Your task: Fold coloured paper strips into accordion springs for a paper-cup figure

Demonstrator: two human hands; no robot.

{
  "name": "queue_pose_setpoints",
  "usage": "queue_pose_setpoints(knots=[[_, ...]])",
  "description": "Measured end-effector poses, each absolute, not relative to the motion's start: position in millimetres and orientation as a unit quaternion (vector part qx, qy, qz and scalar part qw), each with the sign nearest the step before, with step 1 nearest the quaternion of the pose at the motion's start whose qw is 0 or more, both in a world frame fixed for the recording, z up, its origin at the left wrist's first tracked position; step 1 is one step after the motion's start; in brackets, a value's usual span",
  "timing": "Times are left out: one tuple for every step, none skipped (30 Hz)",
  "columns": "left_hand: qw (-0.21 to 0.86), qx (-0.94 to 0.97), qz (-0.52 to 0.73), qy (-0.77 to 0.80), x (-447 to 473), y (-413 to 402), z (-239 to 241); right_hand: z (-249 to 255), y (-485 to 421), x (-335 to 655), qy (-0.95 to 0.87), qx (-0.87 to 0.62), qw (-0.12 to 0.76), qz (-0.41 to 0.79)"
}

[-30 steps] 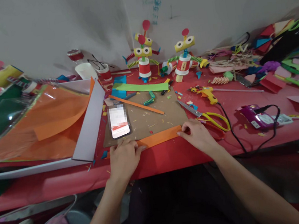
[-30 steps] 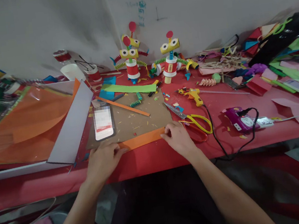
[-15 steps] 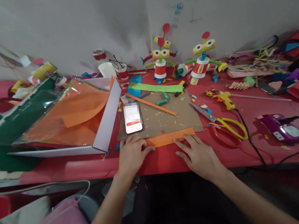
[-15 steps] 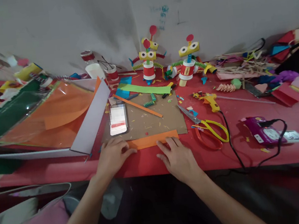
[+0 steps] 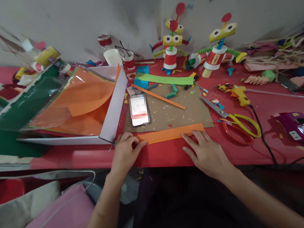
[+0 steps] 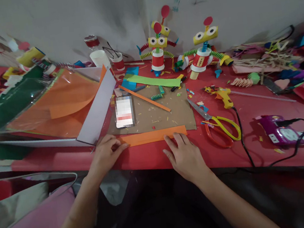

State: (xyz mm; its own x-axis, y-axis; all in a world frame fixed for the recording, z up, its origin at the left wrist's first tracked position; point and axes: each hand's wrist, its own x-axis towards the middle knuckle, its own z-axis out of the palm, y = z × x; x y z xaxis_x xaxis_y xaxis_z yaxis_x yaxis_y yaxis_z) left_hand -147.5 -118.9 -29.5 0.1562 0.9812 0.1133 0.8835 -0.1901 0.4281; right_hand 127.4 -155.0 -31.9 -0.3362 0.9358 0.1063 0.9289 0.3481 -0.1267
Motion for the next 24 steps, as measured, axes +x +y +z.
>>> queue_pose_setpoints(knots=[[0.135, 0.747, 0.190, 0.623, -150.0, -118.5, -29.5, -32.2, -155.3, 127.6, -0.817, -0.570, 0.081, 0.020], [0.140, 0.747, 0.192, 0.622, -153.0, -118.1, -29.2, -32.4, -155.5, 127.8, -0.817, -0.570, 0.081, 0.019], [0.145, 0.749, 0.191, 0.618, -156.2, -117.8, -28.7, -32.5, -155.7, 128.1, -0.817, -0.570, 0.080, 0.018], [0.150, 0.753, 0.189, 0.613, -159.6, -117.6, -28.1, -32.5, -155.7, 128.3, -0.818, -0.570, 0.077, 0.018], [0.151, 0.758, 0.186, 0.607, -162.8, -117.6, -27.5, -32.5, -155.7, 128.4, -0.818, -0.570, 0.075, 0.019], [0.152, 0.764, 0.182, 0.601, -165.6, -117.8, -27.0, -32.6, -155.6, 128.5, -0.818, -0.570, 0.073, 0.019], [0.149, 0.769, 0.178, 0.596, -168.0, -118.1, -26.6, -32.6, -155.5, 128.5, -0.819, -0.569, 0.072, 0.018], [0.144, 0.774, 0.174, 0.592, -169.7, -118.5, -26.4, -32.7, -155.5, 128.4, -0.820, -0.568, 0.071, 0.017], [0.139, 0.777, 0.171, 0.590, -170.8, -118.8, -26.4, -33.0, -155.5, 128.3, -0.820, -0.568, 0.071, 0.015], [0.137, 0.779, 0.169, 0.588, -171.4, -119.1, -26.6, -33.2, -155.5, 128.1, -0.820, -0.568, 0.071, 0.014], [0.137, 0.780, 0.167, 0.587, -171.7, -119.2, -26.9, -33.5, -155.6, 128.0, -0.820, -0.568, 0.072, 0.012], [0.139, 0.779, 0.166, 0.588, -171.9, -119.1, -27.1, -33.7, -155.6, 128.0, -0.820, -0.568, 0.074, 0.011], [0.141, 0.777, 0.168, 0.590, -172.2, -118.8, -27.1, -33.8, -155.7, 128.0, -0.820, -0.567, 0.075, 0.010], [0.144, 0.773, 0.172, 0.593, -172.7, -118.5, -26.8, -34.0, -155.7, 128.1, -0.821, -0.566, 0.077, 0.010], [0.147, 0.767, 0.180, 0.598, -173.0, -118.3, -26.1, -34.0, -155.9, 128.3, -0.821, -0.565, 0.079, 0.010], [0.148, 0.761, 0.188, 0.603, -172.7, -118.6, -25.1, -34.1, -156.0, 128.4, -0.822, -0.564, 0.079, 0.011], [0.145, 0.757, 0.193, 0.607, -171.2, -119.5, -23.8, -34.2, -156.2, 128.5, -0.822, -0.564, 0.079, 0.010], [0.134, 0.757, 0.194, 0.609, -167.9, -121.4, -22.6, -34.5, -156.5, 128.4, -0.821, -0.565, 0.079, 0.009], [0.114, 0.761, 0.192, 0.609, -161.9, -124.6, -21.6, -34.7, -156.8, 128.2, -0.821, -0.565, 0.079, 0.007], [0.089, 0.771, 0.184, 0.603, -153.0, -129.0, -21.2, -35.0, -157.2, 127.7, -0.822, -0.564, 0.078, 0.002], [0.054, 0.780, 0.177, 0.598, -141.0, -134.5, -21.5, -35.3, -157.5, 127.1, -0.823, -0.563, 0.077, -0.005], [0.031, 0.799, 0.169, 0.577, -126.7, -140.8, -22.6, -35.5, -157.7, 126.3, -0.825, -0.561, 0.076, -0.011], [0.022, 0.821, 0.166, 0.546, -110.8, -147.3, -24.5, -35.4, -157.9, 125.5, -0.826, -0.559, 0.074, -0.016], [0.020, 0.844, 0.163, 0.511, -94.7, -153.6, -27.0, -35.2, -158.0, 124.6, -0.828, -0.556, 0.071, -0.019]])
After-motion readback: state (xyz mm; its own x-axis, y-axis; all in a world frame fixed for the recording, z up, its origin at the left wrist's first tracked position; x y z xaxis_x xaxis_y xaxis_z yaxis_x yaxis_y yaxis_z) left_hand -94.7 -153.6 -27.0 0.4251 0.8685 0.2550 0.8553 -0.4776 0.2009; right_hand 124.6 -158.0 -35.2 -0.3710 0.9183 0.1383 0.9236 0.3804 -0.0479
